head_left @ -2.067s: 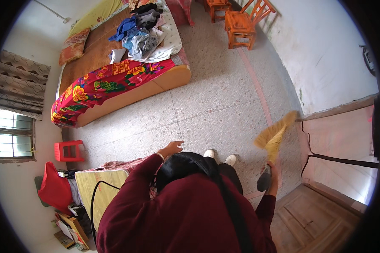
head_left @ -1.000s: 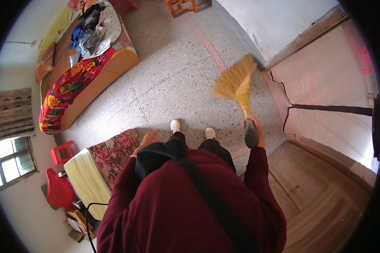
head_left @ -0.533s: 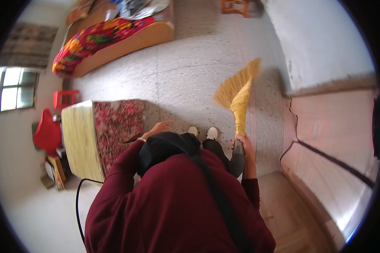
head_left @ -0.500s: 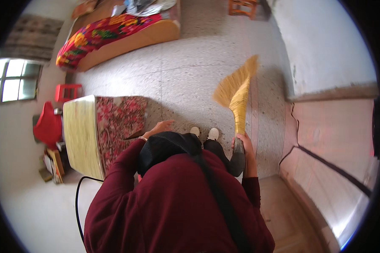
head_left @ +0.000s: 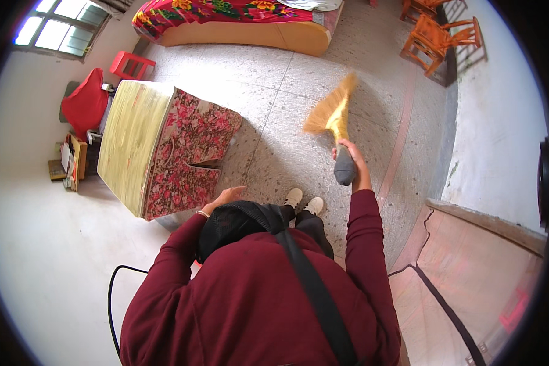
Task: The person sweeps the tiled floor with a traditional straw broom, moving from a stairwell area into a bedroom and then back out. They sweep around furniture such as beds, chairs, and a small table, and also sweep near a window and doorway.
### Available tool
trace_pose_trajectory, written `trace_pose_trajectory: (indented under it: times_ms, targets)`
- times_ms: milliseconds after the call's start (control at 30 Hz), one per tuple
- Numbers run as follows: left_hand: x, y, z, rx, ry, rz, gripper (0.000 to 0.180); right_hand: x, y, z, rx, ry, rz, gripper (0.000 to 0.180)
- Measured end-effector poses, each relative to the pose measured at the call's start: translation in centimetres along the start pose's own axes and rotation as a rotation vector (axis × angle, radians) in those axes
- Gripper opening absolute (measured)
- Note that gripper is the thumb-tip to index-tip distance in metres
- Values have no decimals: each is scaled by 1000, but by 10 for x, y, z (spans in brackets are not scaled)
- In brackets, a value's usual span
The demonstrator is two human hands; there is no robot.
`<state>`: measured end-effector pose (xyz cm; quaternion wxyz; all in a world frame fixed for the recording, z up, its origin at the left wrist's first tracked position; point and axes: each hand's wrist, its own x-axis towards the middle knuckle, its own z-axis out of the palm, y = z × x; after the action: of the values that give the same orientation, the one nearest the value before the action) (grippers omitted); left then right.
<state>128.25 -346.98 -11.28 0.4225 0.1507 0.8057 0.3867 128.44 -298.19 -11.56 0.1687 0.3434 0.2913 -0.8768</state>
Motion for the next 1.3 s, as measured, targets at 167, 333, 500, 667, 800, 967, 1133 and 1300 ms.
trace_pose_trajectory:
  times_ms: [167, 333, 500, 667, 800, 967, 1133, 1300]
  targets:
    - [-25, -12, 2, -315, 69, -80, 53, -106, 57, 9, -144, -78, -658, 24]
    - [-5, -67, -3, -100, 41, 8, 55, -162, 106, 5, 36, 177, -527, 22]
    - [39, -67, -19, 29, -80, -12, 56, -159, 170, -71, 406, 320, -142, 30]
    - [74, 42, -35, 421, -121, 132, 53, -195, 253, -117, 614, 346, -233, 33]
    - [83, 36, -26, 400, -210, 116, 51, -238, 239, -63, 336, 445, -321, 30]
    - [111, -6, -21, 356, -384, 69, 52, -243, 282, -72, 639, 415, -419, 29]
    - [142, -43, -16, 200, -483, 29, 55, -258, 278, -26, 502, 544, -410, 25]
    - [181, -31, -4, 364, -488, 18, 56, -261, 288, -50, 291, 461, -223, 30]
